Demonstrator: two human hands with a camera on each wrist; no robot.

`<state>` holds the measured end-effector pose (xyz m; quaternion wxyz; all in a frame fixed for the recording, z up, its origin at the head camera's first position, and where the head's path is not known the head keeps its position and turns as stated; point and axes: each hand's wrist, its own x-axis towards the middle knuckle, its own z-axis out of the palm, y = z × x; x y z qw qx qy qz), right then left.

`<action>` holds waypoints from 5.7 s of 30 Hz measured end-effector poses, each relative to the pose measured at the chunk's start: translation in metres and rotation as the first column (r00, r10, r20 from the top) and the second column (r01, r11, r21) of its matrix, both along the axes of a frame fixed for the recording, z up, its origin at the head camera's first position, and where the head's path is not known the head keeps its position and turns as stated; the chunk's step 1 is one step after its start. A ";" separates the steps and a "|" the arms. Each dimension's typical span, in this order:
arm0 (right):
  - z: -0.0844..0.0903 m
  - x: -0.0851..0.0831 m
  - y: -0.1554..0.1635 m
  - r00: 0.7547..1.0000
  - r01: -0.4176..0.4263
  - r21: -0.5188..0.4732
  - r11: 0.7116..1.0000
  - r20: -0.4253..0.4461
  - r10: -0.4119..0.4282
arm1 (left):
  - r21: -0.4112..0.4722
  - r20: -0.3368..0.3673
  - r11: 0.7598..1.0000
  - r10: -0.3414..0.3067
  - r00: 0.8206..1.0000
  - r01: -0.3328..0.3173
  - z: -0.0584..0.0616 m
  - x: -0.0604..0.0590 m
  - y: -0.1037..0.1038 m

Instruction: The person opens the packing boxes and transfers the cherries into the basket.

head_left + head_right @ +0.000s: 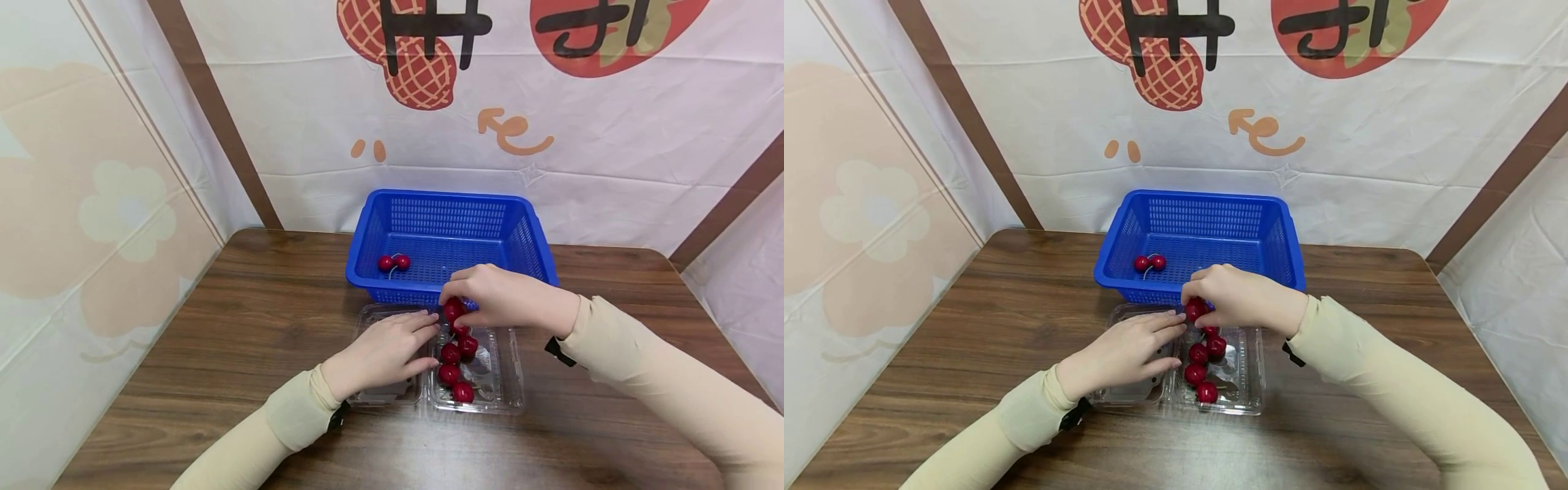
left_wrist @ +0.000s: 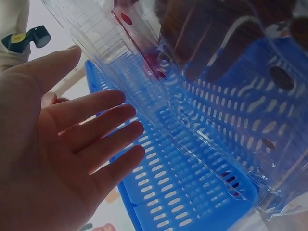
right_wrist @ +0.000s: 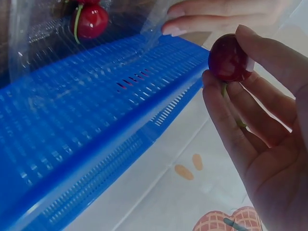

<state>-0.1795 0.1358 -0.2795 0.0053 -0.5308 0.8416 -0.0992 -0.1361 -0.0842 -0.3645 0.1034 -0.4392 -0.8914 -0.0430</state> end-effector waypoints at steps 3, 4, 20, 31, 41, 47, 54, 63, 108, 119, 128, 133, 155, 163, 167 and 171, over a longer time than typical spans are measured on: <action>0.003 -0.005 -0.003 1.000 -0.014 -0.001 1.000 -0.015 0.014 | 0.007 -0.004 1.000 -0.002 1.000 0.002 -0.001 0.000 -0.001; 0.004 -0.007 -0.004 1.000 -0.020 -0.004 1.000 -0.022 0.020 | 0.009 -0.005 1.000 -0.003 1.000 0.003 -0.001 0.000 -0.001; 0.013 -0.031 -0.016 0.999 -0.006 -0.011 1.000 -0.042 0.006 | 0.011 -0.013 1.000 -0.005 1.000 0.006 -0.003 0.000 -0.005; 0.010 -0.047 -0.014 0.999 0.030 -0.024 0.999 -0.024 -0.031 | -0.005 0.023 1.000 0.007 1.000 -0.007 -0.001 0.004 -0.007; 0.004 -0.070 -0.013 0.996 0.094 -0.024 0.995 0.007 -0.094 | -0.003 0.031 1.000 0.005 1.000 -0.005 0.000 0.006 -0.007; 0.000 -0.079 -0.014 0.991 0.135 -0.004 0.991 0.013 -0.135 | 0.007 0.049 1.000 -0.004 0.999 0.003 0.000 0.007 -0.008; -0.002 -0.088 -0.017 0.986 0.163 0.006 0.987 0.038 -0.163 | 0.000 0.056 1.000 -0.007 0.998 0.007 0.001 0.010 -0.009; 0.002 -0.100 -0.025 0.979 0.192 0.006 0.981 0.067 -0.192 | 0.006 0.040 1.000 -0.027 0.999 0.026 0.000 0.012 -0.011; -0.021 -0.161 -0.040 0.908 0.350 0.049 0.936 0.227 -0.352 | -0.029 0.028 0.999 -0.029 0.999 0.030 -0.001 0.013 -0.015; -0.036 -0.170 -0.042 0.894 0.367 0.092 0.925 0.239 -0.379 | -0.023 0.018 0.999 -0.033 0.999 0.034 -0.002 0.013 -0.016; -0.041 -0.171 -0.048 0.892 0.351 0.093 0.932 0.268 -0.363 | -0.022 0.004 0.999 -0.039 0.999 0.039 -0.003 0.013 -0.017; -0.046 -0.172 -0.050 0.883 0.359 0.103 0.928 0.285 -0.373 | -0.018 0.014 0.999 -0.040 0.999 0.040 -0.002 0.014 -0.017; -0.066 -0.180 -0.058 0.849 0.378 0.163 0.911 0.331 -0.412 | -0.015 -0.004 0.999 -0.045 0.999 0.045 -0.002 0.013 -0.017; -0.070 -0.181 -0.059 0.838 0.383 0.187 0.905 0.342 -0.426 | -0.032 0.005 0.999 -0.031 0.999 0.032 -0.002 0.013 -0.018; -0.070 -0.180 -0.059 0.834 0.377 0.206 0.903 0.348 -0.428 | -0.029 0.007 0.999 -0.032 0.999 0.032 -0.002 0.014 -0.019; -0.069 -0.180 -0.059 0.834 0.366 0.216 0.905 0.355 -0.422 | -0.027 0.000 0.999 -0.033 0.999 0.033 -0.002 0.014 -0.019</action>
